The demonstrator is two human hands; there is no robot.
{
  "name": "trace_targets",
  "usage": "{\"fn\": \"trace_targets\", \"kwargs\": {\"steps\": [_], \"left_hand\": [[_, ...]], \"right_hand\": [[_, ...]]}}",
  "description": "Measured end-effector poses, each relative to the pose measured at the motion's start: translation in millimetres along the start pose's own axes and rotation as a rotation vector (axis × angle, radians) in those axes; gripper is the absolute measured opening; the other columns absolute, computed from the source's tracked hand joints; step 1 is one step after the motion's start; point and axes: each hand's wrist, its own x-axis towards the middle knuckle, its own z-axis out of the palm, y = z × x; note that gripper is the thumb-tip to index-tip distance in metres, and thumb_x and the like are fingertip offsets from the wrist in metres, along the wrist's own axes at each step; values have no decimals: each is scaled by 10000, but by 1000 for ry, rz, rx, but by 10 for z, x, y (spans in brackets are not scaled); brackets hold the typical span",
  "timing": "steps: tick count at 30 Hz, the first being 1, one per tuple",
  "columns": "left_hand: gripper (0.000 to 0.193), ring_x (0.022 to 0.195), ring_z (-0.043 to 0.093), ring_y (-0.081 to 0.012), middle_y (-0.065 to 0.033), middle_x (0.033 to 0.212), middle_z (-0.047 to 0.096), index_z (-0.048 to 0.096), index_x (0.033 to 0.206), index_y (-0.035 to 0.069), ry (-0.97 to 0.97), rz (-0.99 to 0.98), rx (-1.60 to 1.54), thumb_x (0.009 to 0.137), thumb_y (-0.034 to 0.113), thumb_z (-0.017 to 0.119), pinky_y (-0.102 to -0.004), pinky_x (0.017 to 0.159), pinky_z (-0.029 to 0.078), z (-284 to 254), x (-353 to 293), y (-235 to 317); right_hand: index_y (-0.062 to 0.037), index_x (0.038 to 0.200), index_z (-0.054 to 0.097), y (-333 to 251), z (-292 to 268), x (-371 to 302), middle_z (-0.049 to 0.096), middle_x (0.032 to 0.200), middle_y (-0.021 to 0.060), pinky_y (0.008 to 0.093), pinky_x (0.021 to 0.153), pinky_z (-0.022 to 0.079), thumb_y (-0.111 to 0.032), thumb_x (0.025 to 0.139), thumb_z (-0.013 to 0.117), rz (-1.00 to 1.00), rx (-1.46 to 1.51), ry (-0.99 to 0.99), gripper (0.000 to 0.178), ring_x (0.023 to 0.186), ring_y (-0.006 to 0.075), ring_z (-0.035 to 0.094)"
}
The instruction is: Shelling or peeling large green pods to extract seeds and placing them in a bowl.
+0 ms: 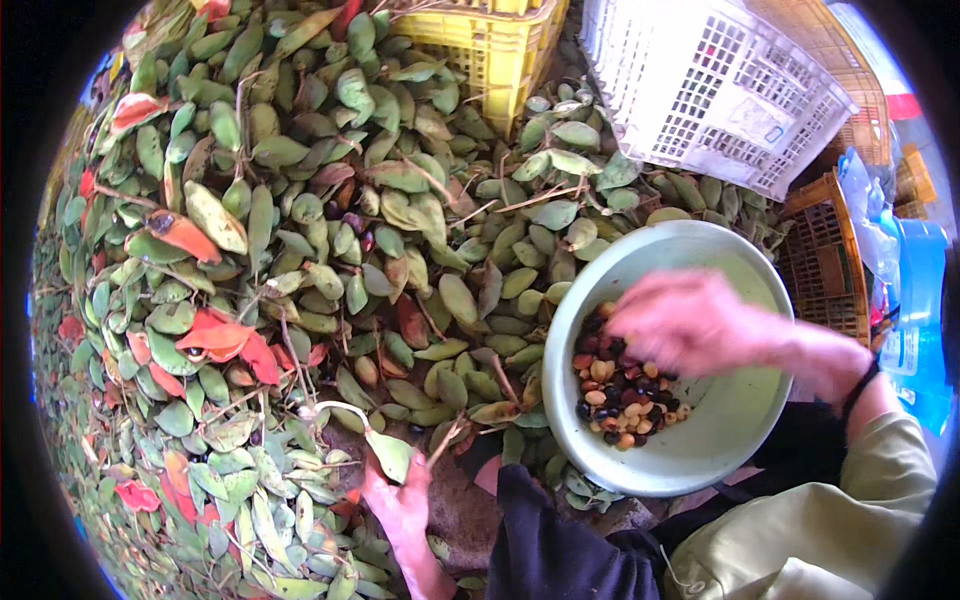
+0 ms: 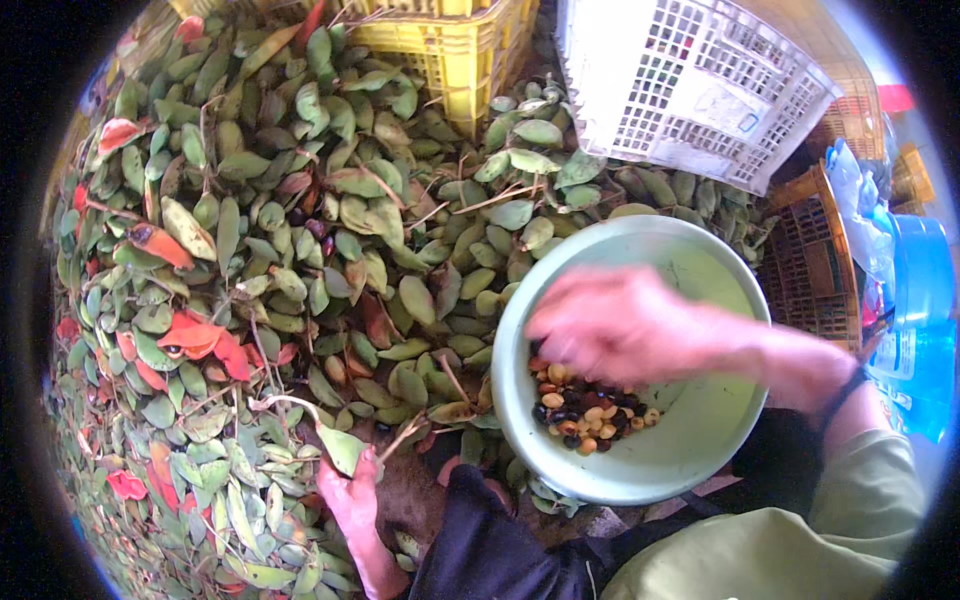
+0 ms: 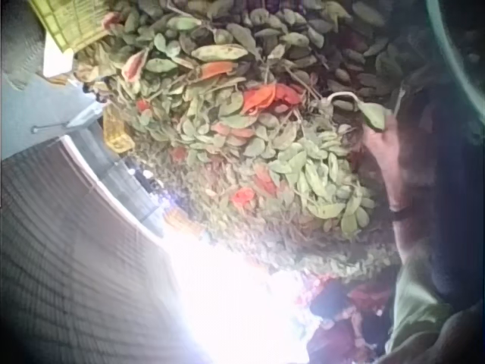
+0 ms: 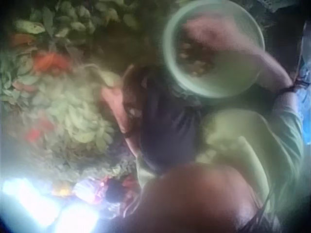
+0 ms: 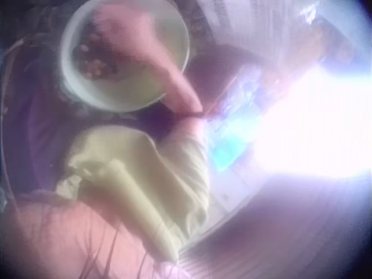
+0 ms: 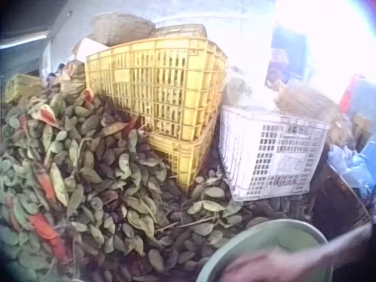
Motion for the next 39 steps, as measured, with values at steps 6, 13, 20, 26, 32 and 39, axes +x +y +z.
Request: {"fn": "trace_targets", "kwargs": {"steps": [6, 13, 20, 26, 32, 39], "left_hand": [[408, 690, 603, -116, -67, 776, 646, 601, 935, 4, -281, 87, -163, 668, 205, 835, -290, 614, 505, 794, 4, 744], [448, 946, 587, -129, -46, 1023, 645, 573, 1142, 16, -833, 110, -380, 741, 79, 764, -288, 834, 486, 1424, 142, 785], [540, 985, 589, -154, -64, 1081, 640, 533, 1235, 7, -888, 110, -318, 724, 6, 709, -302, 891, 468, 1665, 144, 756], [510, 989, 578, -140, -60, 1093, 630, 526, 1242, 0, -852, 29, -427, 759, -5, 688, -287, 885, 465, 1764, 100, 742], [512, 1015, 589, -141, -83, 1110, 650, 541, 1248, 16, -878, -97, -440, 760, 7, 696, -298, 891, 472, 1819, 44, 645], [569, 988, 621, -231, -151, 1100, 651, 534, 1246, 27, -860, 271, -51, 744, 160, 766, -351, 877, 489, 1694, 8, 860]], "right_hand": [[39, 1289, 423, -435, 816, 308, 503, 1214, 208, 381, 933, 458, -312, 809, 738, 109, 530, 85, 673, 1117, 328, 539], [-35, 1278, 420, -208, 762, -126, 540, 1043, 56, 311, 835, 471, -174, 886, 662, 702, 932, 96, 481, 978, 128, 528], [-33, 1223, 428, -102, 863, -411, 533, 989, 30, 276, 790, 460, -131, 889, 657, 700, 951, 227, 416, 914, 88, 503], [-19, 1196, 466, -14, 891, -427, 559, 921, 13, 277, 786, 444, -230, 886, 675, 640, 884, 264, 429, 880, 84, 485], [-13, 1168, 475, -19, 917, -475, 555, 903, 24, 287, 757, 444, -234, 878, 686, 769, 755, 183, 421, 869, 94, 490], [-34, 1218, 462, 20, 919, -714, 551, 1109, 45, 309, 933, 429, -181, 905, 629, 669, 991, 386, 385, 1057, 130, 511]]}}
